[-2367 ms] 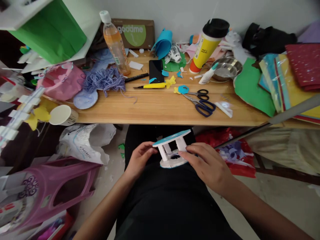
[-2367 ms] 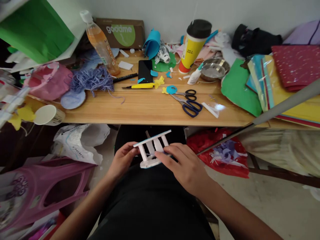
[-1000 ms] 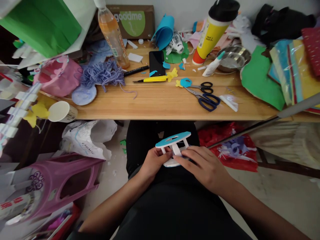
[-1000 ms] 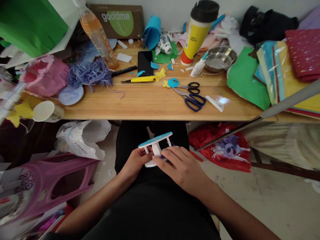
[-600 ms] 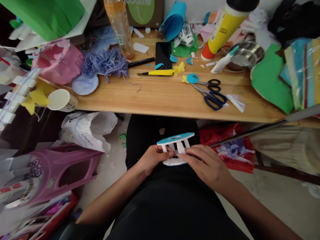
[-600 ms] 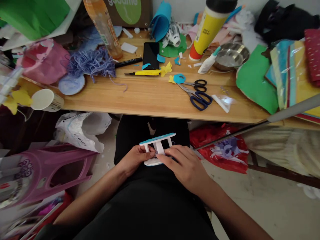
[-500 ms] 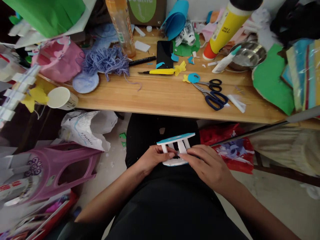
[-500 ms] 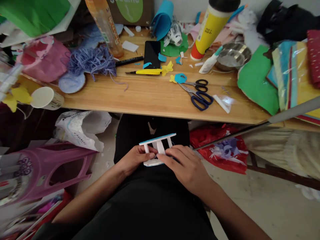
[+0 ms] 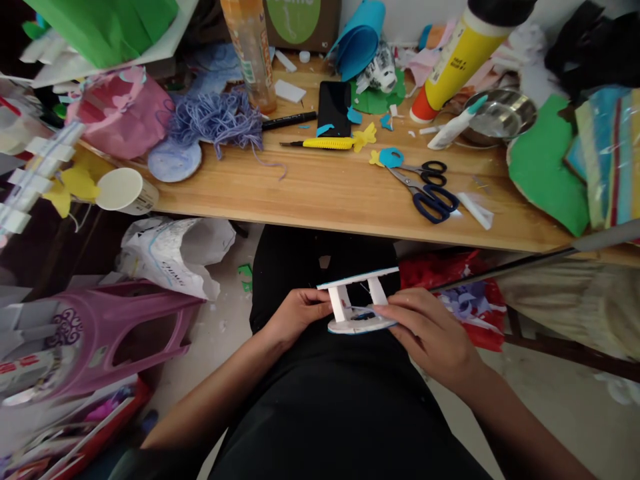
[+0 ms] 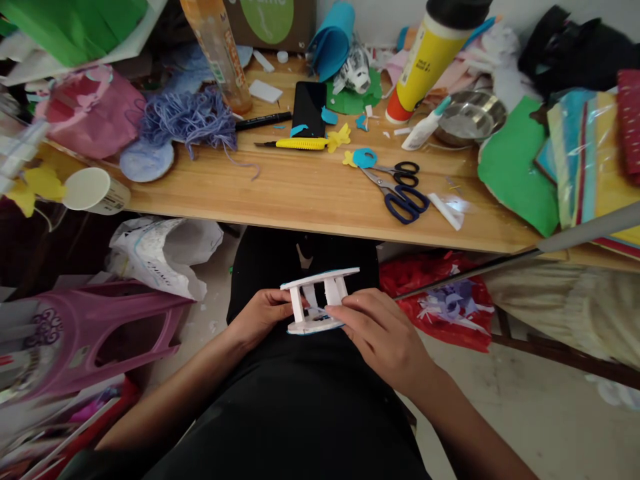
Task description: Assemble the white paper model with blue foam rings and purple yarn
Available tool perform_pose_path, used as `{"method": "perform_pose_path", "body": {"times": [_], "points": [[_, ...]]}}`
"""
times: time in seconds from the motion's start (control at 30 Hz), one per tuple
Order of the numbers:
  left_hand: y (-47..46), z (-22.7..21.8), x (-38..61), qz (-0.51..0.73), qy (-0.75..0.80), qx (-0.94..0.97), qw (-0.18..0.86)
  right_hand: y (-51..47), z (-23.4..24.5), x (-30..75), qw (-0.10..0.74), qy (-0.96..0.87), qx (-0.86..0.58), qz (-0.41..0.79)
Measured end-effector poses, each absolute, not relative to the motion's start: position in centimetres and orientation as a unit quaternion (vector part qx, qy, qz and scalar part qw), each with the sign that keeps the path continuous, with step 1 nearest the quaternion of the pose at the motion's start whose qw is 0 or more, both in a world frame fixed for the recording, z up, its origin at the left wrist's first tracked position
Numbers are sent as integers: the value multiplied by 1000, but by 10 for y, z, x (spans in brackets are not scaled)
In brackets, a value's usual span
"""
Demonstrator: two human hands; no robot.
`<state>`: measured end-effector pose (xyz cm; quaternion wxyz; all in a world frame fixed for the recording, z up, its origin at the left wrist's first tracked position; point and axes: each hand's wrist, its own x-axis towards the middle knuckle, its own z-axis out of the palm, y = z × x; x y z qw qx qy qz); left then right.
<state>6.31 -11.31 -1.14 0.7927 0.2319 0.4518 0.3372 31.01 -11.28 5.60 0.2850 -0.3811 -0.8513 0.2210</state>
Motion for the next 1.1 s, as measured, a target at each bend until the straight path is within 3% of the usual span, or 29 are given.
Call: {"method": "perform_pose_path", "body": {"times": [0.57, 0.8, 1.1], "points": [[-115, -4, 76, 348, 487, 235, 766, -123, 53, 302, 286, -855, -390, 186], [-113, -12, 54, 268, 471, 373, 753, -135, 49, 301, 268, -840, -412, 232], [-104, -3, 47, 243, 433, 567, 657, -122, 62, 312, 203, -769, -481, 370]]}}
